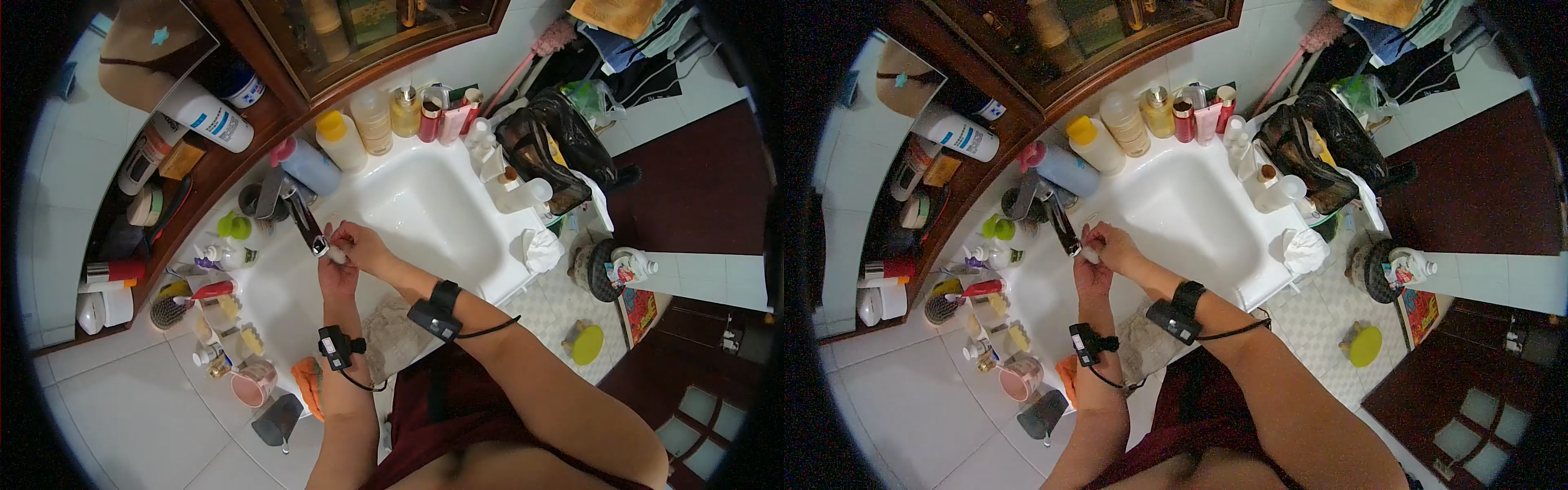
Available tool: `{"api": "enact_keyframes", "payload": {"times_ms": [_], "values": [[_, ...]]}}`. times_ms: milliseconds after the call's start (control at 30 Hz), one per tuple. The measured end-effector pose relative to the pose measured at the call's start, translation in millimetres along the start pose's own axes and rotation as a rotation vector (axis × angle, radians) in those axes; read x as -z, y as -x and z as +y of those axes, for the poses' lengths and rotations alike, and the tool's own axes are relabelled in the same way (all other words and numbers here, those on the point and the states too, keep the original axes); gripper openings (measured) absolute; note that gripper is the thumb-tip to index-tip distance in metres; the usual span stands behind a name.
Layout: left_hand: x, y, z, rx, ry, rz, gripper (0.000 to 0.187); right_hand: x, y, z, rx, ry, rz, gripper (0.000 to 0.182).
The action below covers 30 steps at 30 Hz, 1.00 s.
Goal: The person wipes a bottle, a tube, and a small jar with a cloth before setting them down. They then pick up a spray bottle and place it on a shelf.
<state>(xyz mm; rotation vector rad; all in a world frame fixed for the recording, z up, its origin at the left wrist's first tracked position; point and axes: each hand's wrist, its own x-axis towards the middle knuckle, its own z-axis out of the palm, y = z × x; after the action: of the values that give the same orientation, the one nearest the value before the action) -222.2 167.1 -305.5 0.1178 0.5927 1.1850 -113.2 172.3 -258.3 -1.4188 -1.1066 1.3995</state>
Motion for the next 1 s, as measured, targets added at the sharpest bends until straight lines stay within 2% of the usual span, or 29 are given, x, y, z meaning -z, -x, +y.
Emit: {"api": "enact_keyframes", "payload": {"times_ms": [33,100,133,200,233,333,433,533,733,833,933,1000], "values": [[6,-2,-1,0.000,-0.013,-0.003,0.036,-1,0,-2,0.098,0.196,0.058,0.013],[15,-7,-3,0.003,-0.038,-0.012,0.035,-1,5,-14,0.265,0.347,0.152,0.017],[1,-4,-2,0.013,-0.032,0.074,0.031,-1,8,-24,0.349,0.423,0.200,0.019],[-33,4,-1,0.035,-0.021,0.246,0.028,0,7,-44,0.443,0.391,0.207,0.028],[-39,3,1,0.041,-0.015,0.265,0.028,-1,7,-56,0.491,0.375,0.210,0.033],[-26,-5,2,0.035,0.018,0.215,0.026,-6,13,-94,0.642,0.405,0.184,0.051],[-17,-12,4,0.031,0.033,0.154,0.025,-12,7,-108,0.838,0.585,0.075,0.058],[-15,-15,8,0.022,0.044,0.126,0.025,-21,-1,-104,0.845,0.752,0.010,0.060],[-9,-12,18,-0.004,0.044,0.113,0.027,-17,1,-95,0.802,0.944,-0.060,0.052],[-8,-7,19,-0.010,0.026,0.122,0.029,-20,11,-86,0.829,0.885,-0.001,0.042],[-9,6,13,-0.006,-0.016,0.179,0.031,-13,26,-81,0.637,0.595,0.048,0.036],[-12,17,7,0.015,-0.055,0.233,0.033,-2,38,-67,0.534,0.508,0.059,0.032]]}}
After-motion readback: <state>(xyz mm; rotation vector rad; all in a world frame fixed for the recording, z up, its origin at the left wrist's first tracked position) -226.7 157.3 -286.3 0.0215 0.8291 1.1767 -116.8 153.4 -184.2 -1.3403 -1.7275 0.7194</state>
